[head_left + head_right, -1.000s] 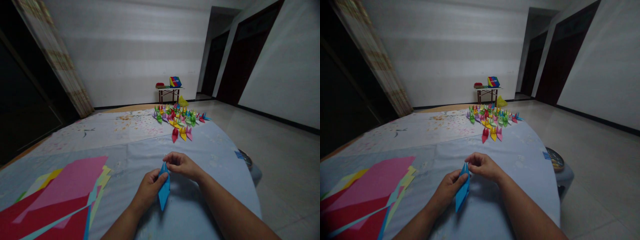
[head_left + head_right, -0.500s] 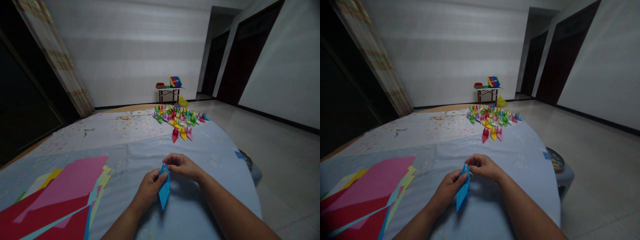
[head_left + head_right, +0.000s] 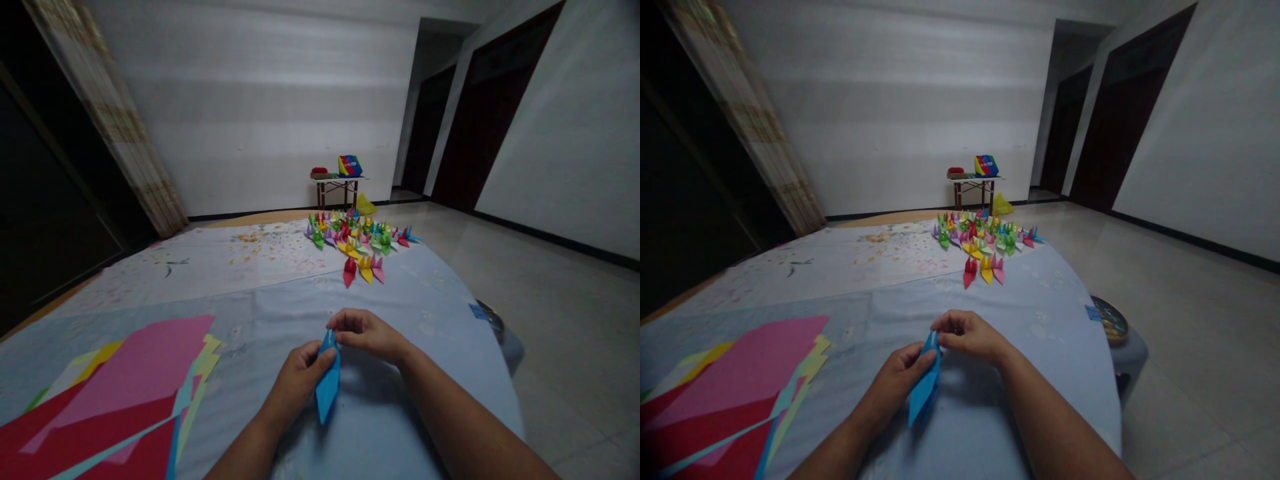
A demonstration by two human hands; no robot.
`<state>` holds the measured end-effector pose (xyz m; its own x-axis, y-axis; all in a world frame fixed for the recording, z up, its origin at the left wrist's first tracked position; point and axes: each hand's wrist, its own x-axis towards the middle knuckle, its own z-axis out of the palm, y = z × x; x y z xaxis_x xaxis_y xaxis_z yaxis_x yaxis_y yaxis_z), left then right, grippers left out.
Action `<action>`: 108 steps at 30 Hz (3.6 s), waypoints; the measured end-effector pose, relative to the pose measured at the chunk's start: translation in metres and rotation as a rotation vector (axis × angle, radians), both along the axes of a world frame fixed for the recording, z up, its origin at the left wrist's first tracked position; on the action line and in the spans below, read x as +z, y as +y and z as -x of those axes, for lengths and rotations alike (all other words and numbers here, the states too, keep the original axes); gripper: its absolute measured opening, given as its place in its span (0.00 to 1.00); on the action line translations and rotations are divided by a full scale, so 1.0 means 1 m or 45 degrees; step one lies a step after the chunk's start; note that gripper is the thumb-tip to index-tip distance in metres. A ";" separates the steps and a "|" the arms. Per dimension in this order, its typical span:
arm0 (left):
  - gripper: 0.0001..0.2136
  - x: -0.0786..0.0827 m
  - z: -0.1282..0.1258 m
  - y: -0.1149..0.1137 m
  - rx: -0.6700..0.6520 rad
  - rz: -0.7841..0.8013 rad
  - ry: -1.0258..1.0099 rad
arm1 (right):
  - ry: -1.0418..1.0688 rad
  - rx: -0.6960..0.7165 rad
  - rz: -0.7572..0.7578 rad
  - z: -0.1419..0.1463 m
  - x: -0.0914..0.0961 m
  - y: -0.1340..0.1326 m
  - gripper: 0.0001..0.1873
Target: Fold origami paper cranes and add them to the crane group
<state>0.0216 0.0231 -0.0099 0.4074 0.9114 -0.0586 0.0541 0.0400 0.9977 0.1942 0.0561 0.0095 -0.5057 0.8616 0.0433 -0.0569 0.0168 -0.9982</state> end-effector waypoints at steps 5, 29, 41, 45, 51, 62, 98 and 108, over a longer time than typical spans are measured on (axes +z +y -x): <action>0.17 -0.001 0.000 0.001 0.041 0.080 -0.041 | 0.025 -0.044 0.001 -0.001 -0.003 0.002 0.17; 0.18 0.000 0.000 0.000 0.061 0.082 -0.063 | 0.079 -0.027 0.081 0.004 -0.004 0.001 0.20; 0.19 0.000 -0.002 0.000 0.165 0.107 -0.064 | -0.279 -0.194 -0.267 0.004 -0.004 -0.001 0.08; 0.18 0.002 -0.003 0.000 0.203 0.139 -0.113 | -0.453 -0.275 -0.490 0.004 0.001 -0.004 0.06; 0.17 0.006 -0.004 -0.001 0.254 0.140 -0.164 | -0.544 -0.321 -0.626 0.003 0.004 -0.004 0.03; 0.18 -0.002 -0.001 0.004 0.332 0.170 -0.228 | -0.560 -0.325 -0.815 0.005 0.002 -0.005 0.03; 0.12 -0.007 -0.002 0.004 0.510 0.059 -0.320 | -0.661 -0.417 -1.228 0.012 0.009 -0.016 0.03; 0.11 -0.011 -0.001 0.004 0.482 0.028 -0.329 | -0.653 -0.407 -1.178 0.013 0.014 -0.019 0.03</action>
